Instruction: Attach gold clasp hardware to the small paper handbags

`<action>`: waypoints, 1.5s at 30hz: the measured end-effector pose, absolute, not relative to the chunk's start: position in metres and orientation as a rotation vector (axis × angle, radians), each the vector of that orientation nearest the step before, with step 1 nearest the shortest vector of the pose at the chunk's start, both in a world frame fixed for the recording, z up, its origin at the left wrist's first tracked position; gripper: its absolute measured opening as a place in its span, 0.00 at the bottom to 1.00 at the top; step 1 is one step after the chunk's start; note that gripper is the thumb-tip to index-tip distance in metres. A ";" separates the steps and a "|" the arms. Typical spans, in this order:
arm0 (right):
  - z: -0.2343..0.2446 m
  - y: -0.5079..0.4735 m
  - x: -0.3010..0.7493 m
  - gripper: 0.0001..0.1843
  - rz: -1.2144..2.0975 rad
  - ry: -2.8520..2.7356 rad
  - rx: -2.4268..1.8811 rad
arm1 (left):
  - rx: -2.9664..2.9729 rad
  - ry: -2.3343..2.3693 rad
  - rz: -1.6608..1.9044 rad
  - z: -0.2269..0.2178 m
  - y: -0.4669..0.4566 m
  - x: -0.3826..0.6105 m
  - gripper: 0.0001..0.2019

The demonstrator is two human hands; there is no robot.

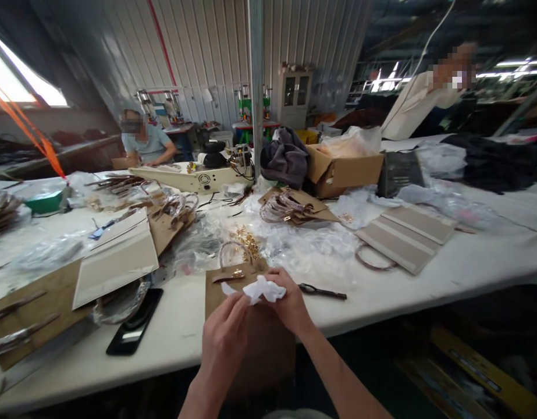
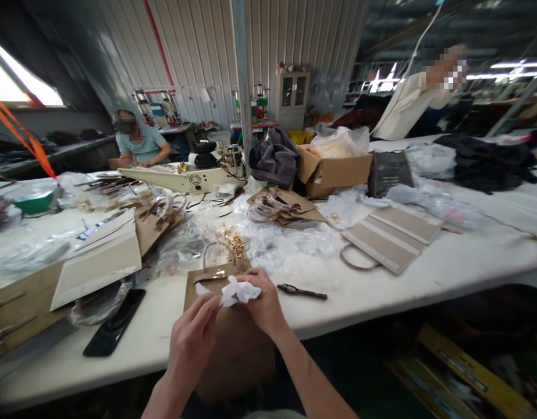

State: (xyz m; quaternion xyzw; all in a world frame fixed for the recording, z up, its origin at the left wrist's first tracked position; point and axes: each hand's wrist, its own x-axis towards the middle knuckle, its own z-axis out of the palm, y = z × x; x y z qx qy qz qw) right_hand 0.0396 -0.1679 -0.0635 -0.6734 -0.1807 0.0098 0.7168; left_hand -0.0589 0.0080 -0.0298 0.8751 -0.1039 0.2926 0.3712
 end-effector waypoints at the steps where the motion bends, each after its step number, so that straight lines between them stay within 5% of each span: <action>1: -0.063 -0.177 0.038 0.18 0.047 -0.423 -1.531 | 2.198 -0.190 0.723 -0.037 0.011 -0.064 0.14; 5: -0.060 -0.214 0.033 0.41 0.498 -0.465 -1.415 | 1.992 0.009 0.527 -0.048 0.016 -0.077 0.09; 9: -0.062 -0.214 0.031 0.33 0.596 -0.394 -1.426 | 1.854 0.035 0.395 -0.039 0.008 -0.077 0.16; 15: -0.075 -0.174 0.033 0.26 0.298 -0.183 -1.389 | 1.852 0.295 0.398 -0.056 0.015 -0.060 0.15; 21: -0.069 -0.171 0.039 0.38 0.409 0.051 -1.107 | 1.935 0.425 0.586 -0.058 0.031 -0.055 0.16; 25: -0.069 -0.167 0.037 0.49 0.283 -0.136 -1.429 | 2.154 0.241 0.653 -0.051 0.021 -0.042 0.30; 31: -0.066 -0.158 0.035 0.43 0.162 -0.224 -1.419 | 1.972 0.439 0.516 -0.047 0.010 -0.004 0.58; 33: -0.063 -0.156 0.035 0.45 0.183 -0.230 -1.349 | 1.899 0.385 0.333 -0.044 0.005 0.004 0.52; 37: -0.061 -0.160 0.036 0.43 0.278 -0.173 -1.217 | 1.782 0.137 0.064 -0.040 -0.001 0.012 0.18; 41: -0.062 -0.170 0.044 0.24 0.373 0.007 -1.164 | 1.696 0.160 0.105 -0.047 0.003 0.014 0.18; 45: -0.060 -0.178 0.051 0.21 0.457 0.056 -1.099 | 1.632 0.186 0.078 -0.057 0.008 0.014 0.19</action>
